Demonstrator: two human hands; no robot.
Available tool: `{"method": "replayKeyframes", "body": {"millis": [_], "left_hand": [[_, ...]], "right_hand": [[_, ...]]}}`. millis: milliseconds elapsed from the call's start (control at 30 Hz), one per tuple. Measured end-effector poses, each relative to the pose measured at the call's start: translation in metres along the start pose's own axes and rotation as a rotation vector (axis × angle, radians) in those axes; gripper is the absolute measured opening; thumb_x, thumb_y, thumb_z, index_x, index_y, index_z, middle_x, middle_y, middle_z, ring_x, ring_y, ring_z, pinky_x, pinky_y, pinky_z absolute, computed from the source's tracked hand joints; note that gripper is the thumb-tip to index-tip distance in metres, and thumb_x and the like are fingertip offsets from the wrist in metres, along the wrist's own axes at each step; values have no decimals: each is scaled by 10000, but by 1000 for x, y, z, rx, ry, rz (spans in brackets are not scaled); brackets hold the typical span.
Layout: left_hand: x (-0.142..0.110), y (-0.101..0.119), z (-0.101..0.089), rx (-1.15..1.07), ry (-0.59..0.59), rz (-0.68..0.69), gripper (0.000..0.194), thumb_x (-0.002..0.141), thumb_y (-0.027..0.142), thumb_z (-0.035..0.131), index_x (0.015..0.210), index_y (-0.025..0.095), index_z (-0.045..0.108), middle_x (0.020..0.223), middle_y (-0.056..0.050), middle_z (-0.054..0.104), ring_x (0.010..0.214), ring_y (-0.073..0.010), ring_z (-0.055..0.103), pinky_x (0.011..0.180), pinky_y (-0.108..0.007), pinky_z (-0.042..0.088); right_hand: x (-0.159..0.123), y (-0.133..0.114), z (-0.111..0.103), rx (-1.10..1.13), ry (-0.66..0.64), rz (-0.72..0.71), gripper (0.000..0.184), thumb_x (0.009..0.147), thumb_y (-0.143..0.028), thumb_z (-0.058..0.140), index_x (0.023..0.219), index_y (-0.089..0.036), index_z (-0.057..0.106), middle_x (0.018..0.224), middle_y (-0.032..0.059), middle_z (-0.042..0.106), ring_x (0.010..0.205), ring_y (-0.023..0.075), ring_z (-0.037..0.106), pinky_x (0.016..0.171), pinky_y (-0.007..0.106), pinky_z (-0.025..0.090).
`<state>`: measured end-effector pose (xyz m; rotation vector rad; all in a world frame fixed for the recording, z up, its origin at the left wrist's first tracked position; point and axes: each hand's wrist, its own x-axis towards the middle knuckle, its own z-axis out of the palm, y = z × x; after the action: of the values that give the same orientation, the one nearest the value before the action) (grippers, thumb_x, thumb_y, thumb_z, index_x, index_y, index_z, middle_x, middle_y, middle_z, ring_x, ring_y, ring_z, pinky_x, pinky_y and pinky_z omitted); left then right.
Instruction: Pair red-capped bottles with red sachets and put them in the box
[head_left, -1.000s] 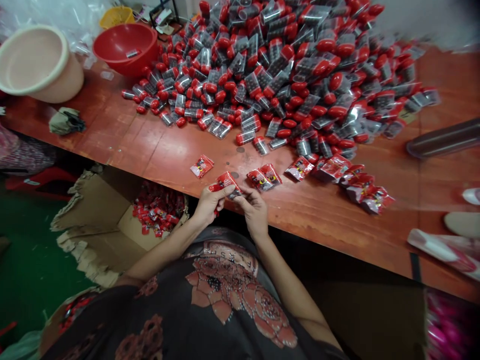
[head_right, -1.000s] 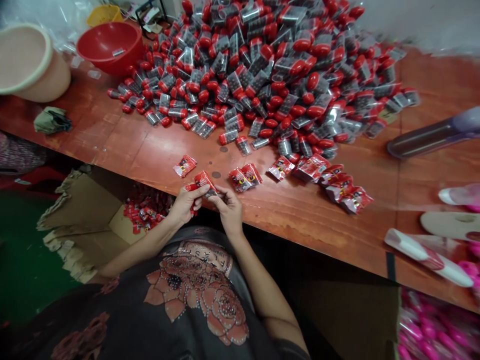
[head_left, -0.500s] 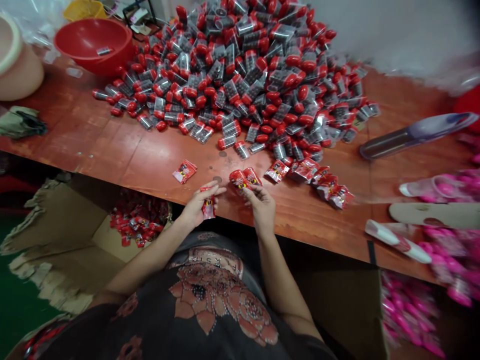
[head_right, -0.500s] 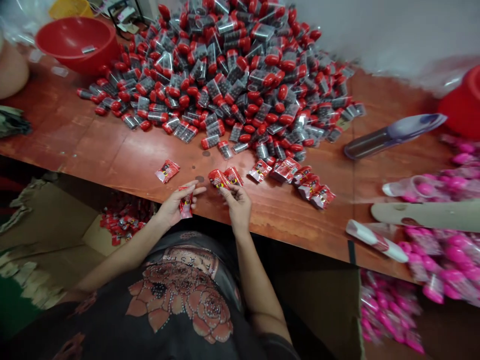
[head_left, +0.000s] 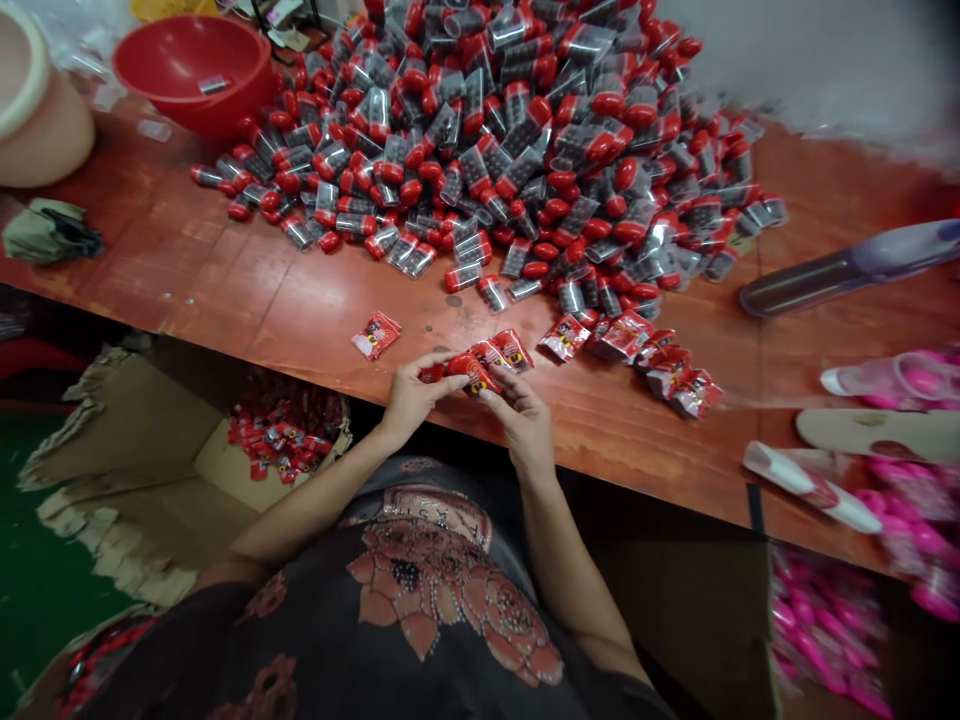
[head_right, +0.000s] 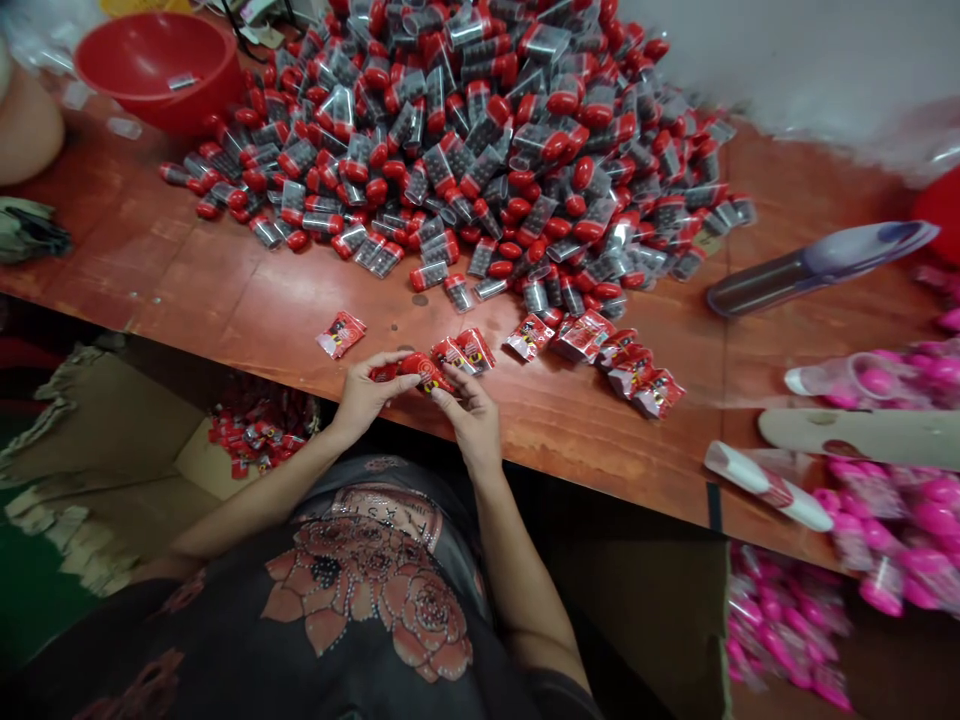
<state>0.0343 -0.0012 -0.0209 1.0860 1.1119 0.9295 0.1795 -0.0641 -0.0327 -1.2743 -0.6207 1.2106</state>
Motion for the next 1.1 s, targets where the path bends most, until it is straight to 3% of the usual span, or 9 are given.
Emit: {"method": "replayKeyframes", "body": {"millis": [333, 500, 667, 767, 867, 933, 1000, 1100], "left_hand": [[-5, -6, -4, 100, 3, 97, 299, 700, 337, 771, 957, 187, 762, 897, -41, 753, 780, -163, 653, 768, -280, 501], [-4, 0, -6, 82, -30, 1, 364, 736, 358, 736, 1059, 189, 735, 849, -47, 746, 701, -152, 647, 704, -270, 507], [-2, -1, -8, 35, -66, -3, 371, 663, 296, 793, 1022, 217, 747, 925, -48, 747, 805, -171, 660, 763, -280, 505], [-2, -4, -4, -9, -32, -69, 320, 649, 295, 802, 952, 201, 763, 783, -32, 730, 650, -132, 614, 617, -235, 480], [0, -4, 1, -60, -32, -151, 361, 645, 313, 810, 977, 184, 750, 598, 16, 644, 450, -68, 472, 433, -185, 365], [4, -1, 1, -198, -17, -253, 406, 657, 322, 805, 1027, 180, 715, 583, 24, 629, 407, -57, 442, 390, -174, 334], [8, 4, -3, -420, -14, -392, 369, 691, 282, 775, 1026, 163, 676, 700, -23, 693, 461, -79, 530, 443, -190, 426], [13, 11, -11, -650, -27, -512, 293, 675, 57, 690, 955, 128, 641, 907, -99, 738, 662, -138, 672, 659, -268, 554]], "right_hand": [[-4, 2, 1, -54, -83, 27, 414, 711, -258, 780, 1115, -275, 689, 1161, 17, 720, 1051, 197, 670, 1006, 410, 501], [-4, 1, -2, -64, -121, 36, 463, 688, -235, 787, 1131, -287, 663, 1205, 19, 693, 1083, 200, 656, 1031, 419, 485], [-6, 3, -6, -154, -131, -43, 497, 740, -279, 745, 1219, -295, 611, 1238, 48, 665, 1109, 201, 635, 985, 400, 515], [-8, 6, -5, -261, -101, -95, 460, 799, -332, 692, 1248, -287, 603, 1232, 62, 659, 1069, 199, 643, 931, 386, 539], [-1, 7, -7, -385, -105, -160, 361, 850, -358, 633, 1197, -261, 652, 1194, 58, 677, 1064, 199, 641, 963, 399, 512], [11, 2, -14, -472, -23, -258, 348, 874, -354, 605, 1201, -245, 654, 1192, 67, 674, 1075, 200, 631, 974, 401, 497], [25, -5, -22, -594, 105, -370, 349, 889, -347, 582, 1208, -221, 649, 1172, 88, 670, 1063, 207, 626, 950, 403, 501], [39, -16, -26, -884, 216, -513, 329, 909, -347, 547, 1190, -216, 658, 1114, 106, 666, 1048, 235, 606, 946, 454, 482]]}}
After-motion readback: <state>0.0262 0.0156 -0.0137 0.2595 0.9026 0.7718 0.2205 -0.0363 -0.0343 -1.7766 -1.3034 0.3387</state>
